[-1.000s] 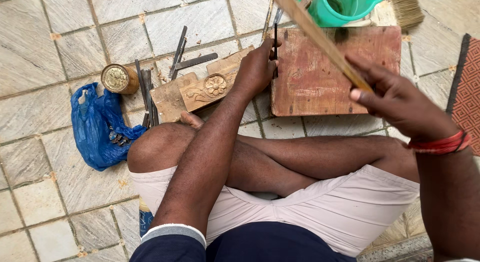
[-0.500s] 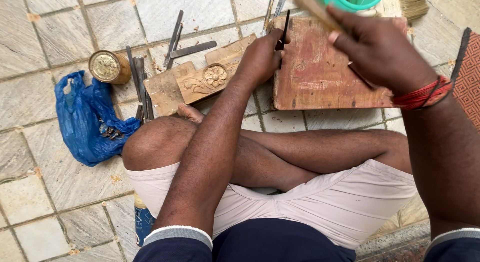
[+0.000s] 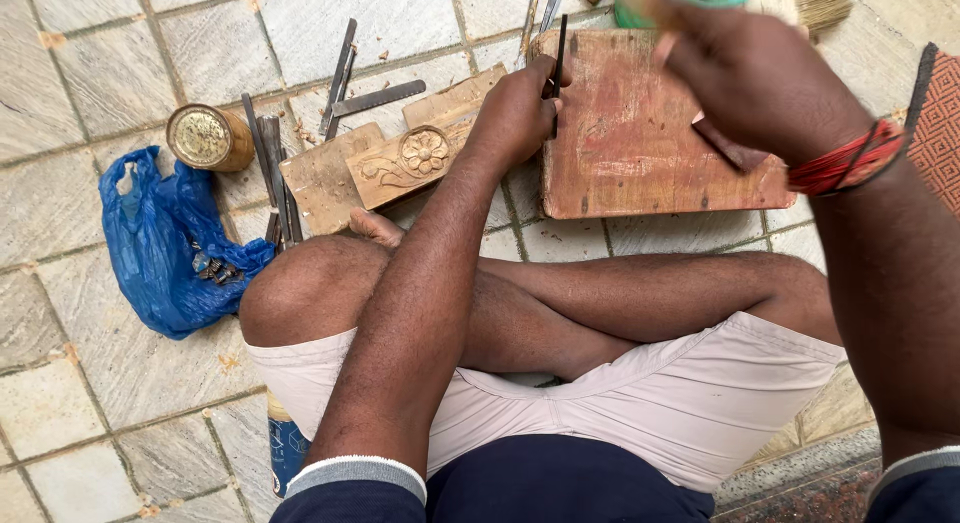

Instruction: The person sits on the floor and sharpens a metal tool using a sanding block and a wooden mallet. They repeatedly rub the tool against the sanding block and tap it with the mallet to refine the edge.

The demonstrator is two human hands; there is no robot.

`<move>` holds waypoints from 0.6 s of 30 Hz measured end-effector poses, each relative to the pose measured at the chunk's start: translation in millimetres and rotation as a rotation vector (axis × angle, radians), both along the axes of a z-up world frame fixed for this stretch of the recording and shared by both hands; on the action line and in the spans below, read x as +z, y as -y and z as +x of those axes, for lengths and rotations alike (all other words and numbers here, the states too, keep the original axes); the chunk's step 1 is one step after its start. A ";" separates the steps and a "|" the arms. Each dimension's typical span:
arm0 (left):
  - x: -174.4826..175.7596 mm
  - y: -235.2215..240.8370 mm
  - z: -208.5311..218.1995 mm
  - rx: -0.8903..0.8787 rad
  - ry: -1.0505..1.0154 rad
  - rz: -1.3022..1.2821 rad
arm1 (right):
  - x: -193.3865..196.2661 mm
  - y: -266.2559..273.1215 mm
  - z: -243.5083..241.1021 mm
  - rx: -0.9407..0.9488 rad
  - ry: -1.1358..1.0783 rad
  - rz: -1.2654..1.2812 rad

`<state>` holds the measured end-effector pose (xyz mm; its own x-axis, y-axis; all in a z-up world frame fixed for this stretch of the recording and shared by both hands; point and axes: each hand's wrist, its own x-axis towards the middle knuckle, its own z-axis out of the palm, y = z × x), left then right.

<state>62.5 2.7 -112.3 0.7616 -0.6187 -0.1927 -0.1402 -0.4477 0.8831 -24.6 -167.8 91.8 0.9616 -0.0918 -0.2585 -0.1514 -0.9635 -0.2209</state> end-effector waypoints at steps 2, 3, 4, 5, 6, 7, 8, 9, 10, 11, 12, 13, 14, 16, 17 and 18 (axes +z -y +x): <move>-0.4 0.6 0.4 -0.012 0.132 -0.027 | -1.3 3.0 -0.3 -0.094 -0.181 0.006; -1.2 1.1 0.3 -0.007 0.063 -0.004 | -2.4 4.0 -0.7 -0.140 -0.273 0.008; -2.7 0.7 -1.3 0.000 -0.010 0.020 | -3.6 4.4 -1.9 -0.128 -0.173 0.081; -4.1 0.2 -2.9 0.007 -0.083 0.044 | -4.5 4.7 -3.2 -0.116 -0.072 0.154; -4.8 -0.3 -3.0 0.011 -0.066 0.040 | -4.6 4.7 -3.8 -0.106 0.032 0.228; -5.0 -0.4 -3.5 0.015 -0.049 0.036 | -4.4 4.5 -4.6 0.019 0.143 0.197; -4.4 -0.3 -2.1 0.017 -0.027 0.031 | -5.3 2.4 -4.4 0.145 0.257 0.165; -3.8 -0.8 -1.3 0.006 0.003 0.030 | -4.3 2.0 -4.1 0.272 0.368 0.132; -3.6 -1.2 -1.4 -0.004 0.034 0.028 | -2.5 2.8 -3.4 0.155 0.152 0.084; -3.7 -1.3 -0.7 -0.015 0.064 0.026 | -1.4 3.1 -2.6 0.038 -0.064 0.035; -4.5 -0.8 -1.7 -0.011 0.046 0.029 | -0.5 4.0 -3.1 -0.083 -0.284 -0.015; -5.5 -0.3 -2.4 -0.008 0.028 0.033 | -1.0 3.7 -3.7 -0.064 -0.176 0.040; -6.4 -0.3 -2.9 0.000 0.010 0.037 | -0.9 4.3 -3.6 -0.044 -0.067 0.094; -6.6 -0.7 -3.7 -0.001 0.024 0.049 | -2.0 3.4 -3.4 0.048 0.128 0.142; -5.7 -1.3 -4.2 -0.002 0.032 0.056 | -1.7 3.2 -3.5 0.119 0.214 0.135; -3.9 -1.3 -3.0 -0.007 0.031 0.057 | -1.3 2.8 -2.7 0.190 0.302 0.129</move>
